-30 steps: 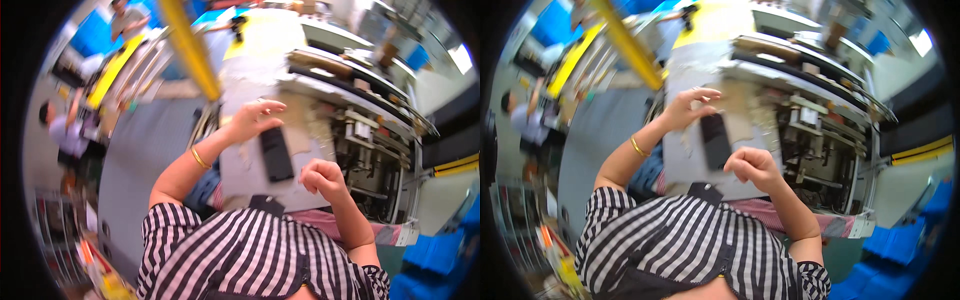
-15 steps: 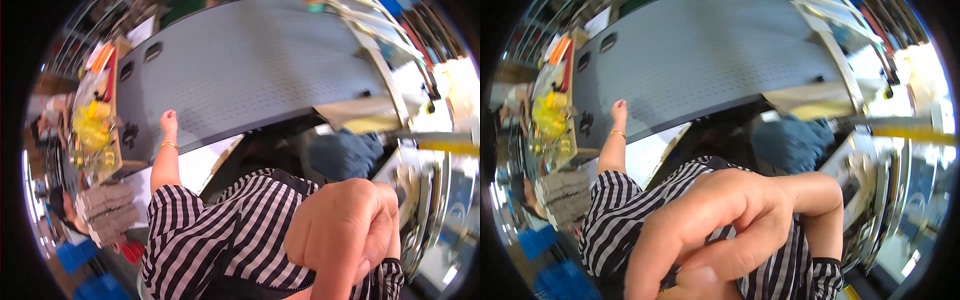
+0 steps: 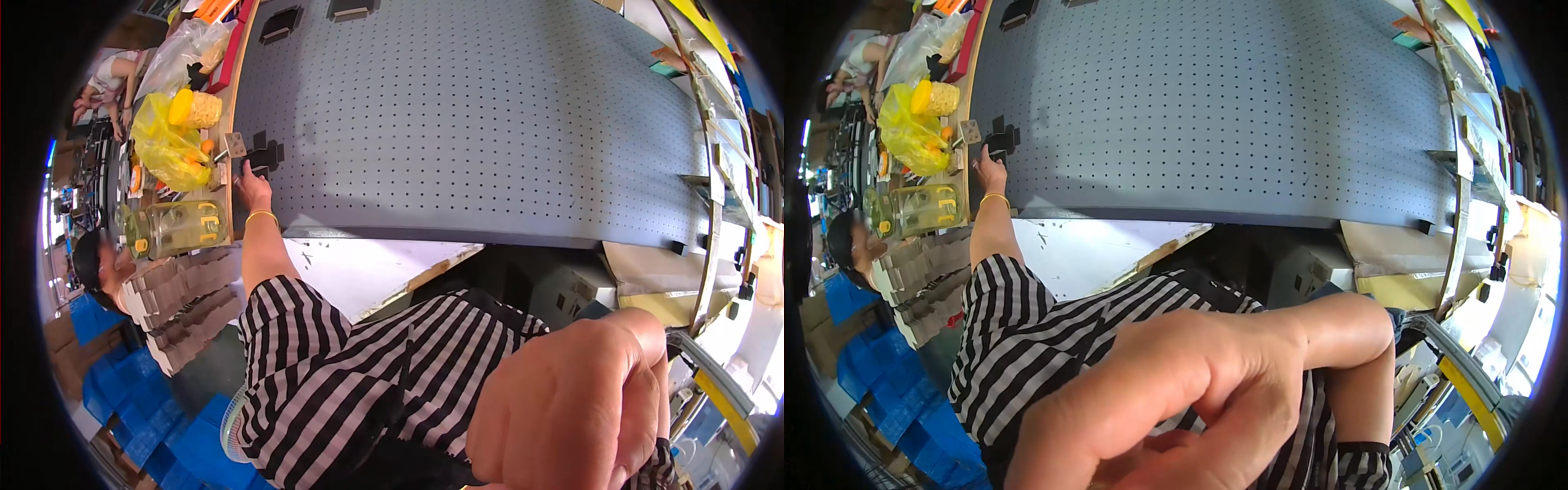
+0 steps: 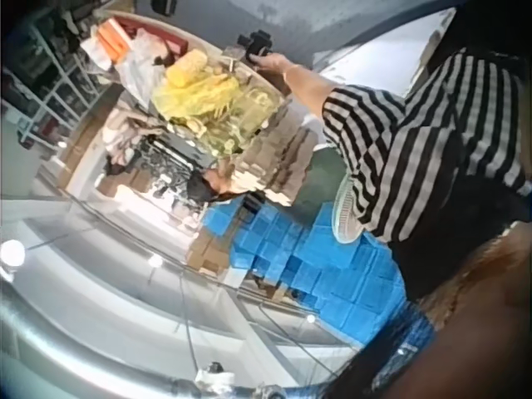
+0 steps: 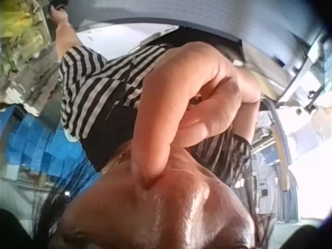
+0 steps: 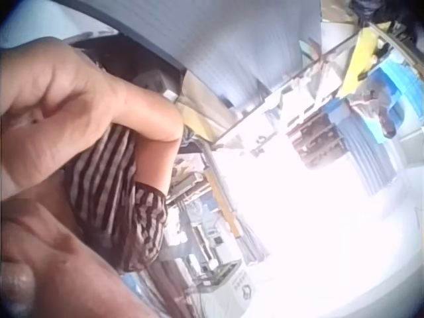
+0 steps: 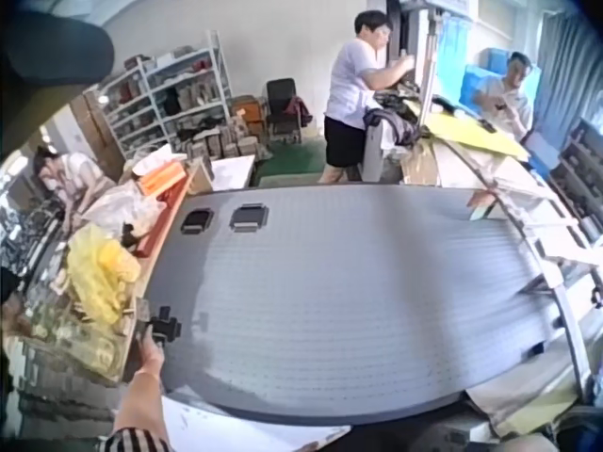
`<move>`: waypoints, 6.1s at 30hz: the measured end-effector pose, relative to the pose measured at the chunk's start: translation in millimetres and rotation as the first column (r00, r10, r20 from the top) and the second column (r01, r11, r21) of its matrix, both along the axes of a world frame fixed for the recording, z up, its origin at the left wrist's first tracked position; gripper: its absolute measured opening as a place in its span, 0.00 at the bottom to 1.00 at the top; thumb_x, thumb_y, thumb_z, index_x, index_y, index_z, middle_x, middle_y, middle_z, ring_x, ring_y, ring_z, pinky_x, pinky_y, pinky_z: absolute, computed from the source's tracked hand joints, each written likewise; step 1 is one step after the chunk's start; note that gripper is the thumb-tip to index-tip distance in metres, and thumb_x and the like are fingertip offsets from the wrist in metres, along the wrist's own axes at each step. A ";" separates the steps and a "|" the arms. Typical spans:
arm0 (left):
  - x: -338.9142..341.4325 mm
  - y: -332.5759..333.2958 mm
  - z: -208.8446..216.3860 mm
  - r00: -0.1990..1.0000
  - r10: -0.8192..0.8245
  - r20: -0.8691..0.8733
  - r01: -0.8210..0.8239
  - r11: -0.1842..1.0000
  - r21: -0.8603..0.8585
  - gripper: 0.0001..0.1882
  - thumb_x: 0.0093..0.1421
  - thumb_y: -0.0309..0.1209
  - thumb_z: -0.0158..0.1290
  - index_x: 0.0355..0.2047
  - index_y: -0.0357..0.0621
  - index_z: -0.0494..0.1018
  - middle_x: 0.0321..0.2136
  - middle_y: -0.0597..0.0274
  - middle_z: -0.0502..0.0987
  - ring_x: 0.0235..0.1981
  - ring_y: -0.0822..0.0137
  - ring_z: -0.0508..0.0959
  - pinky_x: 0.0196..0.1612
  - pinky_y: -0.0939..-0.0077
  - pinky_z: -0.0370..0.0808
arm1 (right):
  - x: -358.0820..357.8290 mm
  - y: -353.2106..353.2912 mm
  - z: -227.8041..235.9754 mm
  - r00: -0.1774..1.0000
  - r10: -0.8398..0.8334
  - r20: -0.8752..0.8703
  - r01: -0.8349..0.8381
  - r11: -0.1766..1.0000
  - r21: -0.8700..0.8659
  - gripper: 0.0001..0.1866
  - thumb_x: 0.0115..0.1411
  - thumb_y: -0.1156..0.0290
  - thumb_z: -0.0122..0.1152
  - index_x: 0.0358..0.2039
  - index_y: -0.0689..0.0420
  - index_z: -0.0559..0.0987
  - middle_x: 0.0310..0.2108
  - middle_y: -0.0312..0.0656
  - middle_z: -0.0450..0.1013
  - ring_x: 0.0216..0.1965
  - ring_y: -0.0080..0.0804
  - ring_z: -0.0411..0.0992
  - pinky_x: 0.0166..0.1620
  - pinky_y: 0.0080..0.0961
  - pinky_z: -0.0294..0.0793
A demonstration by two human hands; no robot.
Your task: Folding cardboard components and feeding them into an industrial manufacturing machine.
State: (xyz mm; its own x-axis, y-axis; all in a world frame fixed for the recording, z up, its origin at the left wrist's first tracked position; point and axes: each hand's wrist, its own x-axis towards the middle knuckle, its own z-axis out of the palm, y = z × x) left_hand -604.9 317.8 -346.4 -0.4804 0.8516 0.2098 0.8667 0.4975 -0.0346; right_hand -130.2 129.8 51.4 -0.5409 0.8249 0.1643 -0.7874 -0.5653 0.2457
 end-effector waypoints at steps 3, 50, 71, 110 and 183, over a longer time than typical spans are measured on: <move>-9.3 12.6 4.1 0.993 -0.054 0.105 0.068 0.989 -0.131 0.14 0.58 0.30 0.55 0.45 0.53 0.78 0.51 0.50 0.74 0.49 0.49 0.76 0.51 0.58 0.74 | 13.6 -11.1 -2.8 0.990 0.143 0.013 -0.140 0.979 -0.148 0.11 0.59 0.84 0.50 0.38 0.79 0.76 0.33 0.61 0.78 0.25 0.35 0.79 0.29 0.23 0.79; 1075.7 -788.0 393.7 -0.794 0.300 0.529 0.233 -0.653 0.720 0.30 0.54 0.26 0.65 0.56 0.41 0.65 0.36 0.55 0.80 0.38 0.73 0.79 0.42 0.79 0.76 | 542.7 -848.2 -17.1 -0.790 0.434 0.433 0.574 0.274 0.772 0.39 0.56 0.60 0.69 0.61 0.68 0.62 0.43 0.47 0.77 0.43 0.30 0.76 0.47 0.25 0.75; 682.4 -253.6 203.5 -0.562 -0.280 0.778 0.807 0.021 0.591 0.14 0.63 0.32 0.57 0.45 0.38 0.77 0.32 0.64 0.81 0.34 0.77 0.78 0.37 0.81 0.75 | 194.4 -498.5 -148.6 -0.726 0.013 0.688 0.567 0.577 0.587 0.23 0.67 0.67 0.48 0.13 0.60 0.63 0.12 0.34 0.59 0.14 0.21 0.57 0.19 0.24 0.55; 477.2 -136.7 222.3 -0.553 -0.530 0.643 0.784 -0.068 0.617 0.08 0.53 0.33 0.65 0.31 0.44 0.82 0.29 0.62 0.80 0.33 0.68 0.78 0.38 0.75 0.73 | 167.5 -230.1 -130.2 -0.868 -0.344 0.358 -0.043 0.770 0.636 0.15 0.56 0.76 0.58 0.46 0.62 0.77 0.44 0.48 0.76 0.47 0.43 0.74 0.53 0.32 0.70; -1.3 -18.8 -12.6 0.985 0.015 0.170 -0.022 0.999 0.041 0.28 0.56 0.31 0.60 0.57 0.53 0.67 0.52 0.47 0.72 0.56 0.48 0.70 0.55 0.55 0.72 | 103.7 -75.3 -156.7 -0.572 -0.542 0.615 -0.465 0.833 0.301 0.13 0.57 0.76 0.60 0.43 0.61 0.79 0.41 0.45 0.77 0.47 0.42 0.73 0.51 0.34 0.71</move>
State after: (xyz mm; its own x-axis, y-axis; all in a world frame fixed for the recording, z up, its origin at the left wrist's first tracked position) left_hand -606.2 299.0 -359.0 -0.5281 0.8341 0.1596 0.8487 0.5117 0.1337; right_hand -26.5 54.6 -105.2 -0.1851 0.9612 -0.2045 0.5478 -0.0719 -0.8335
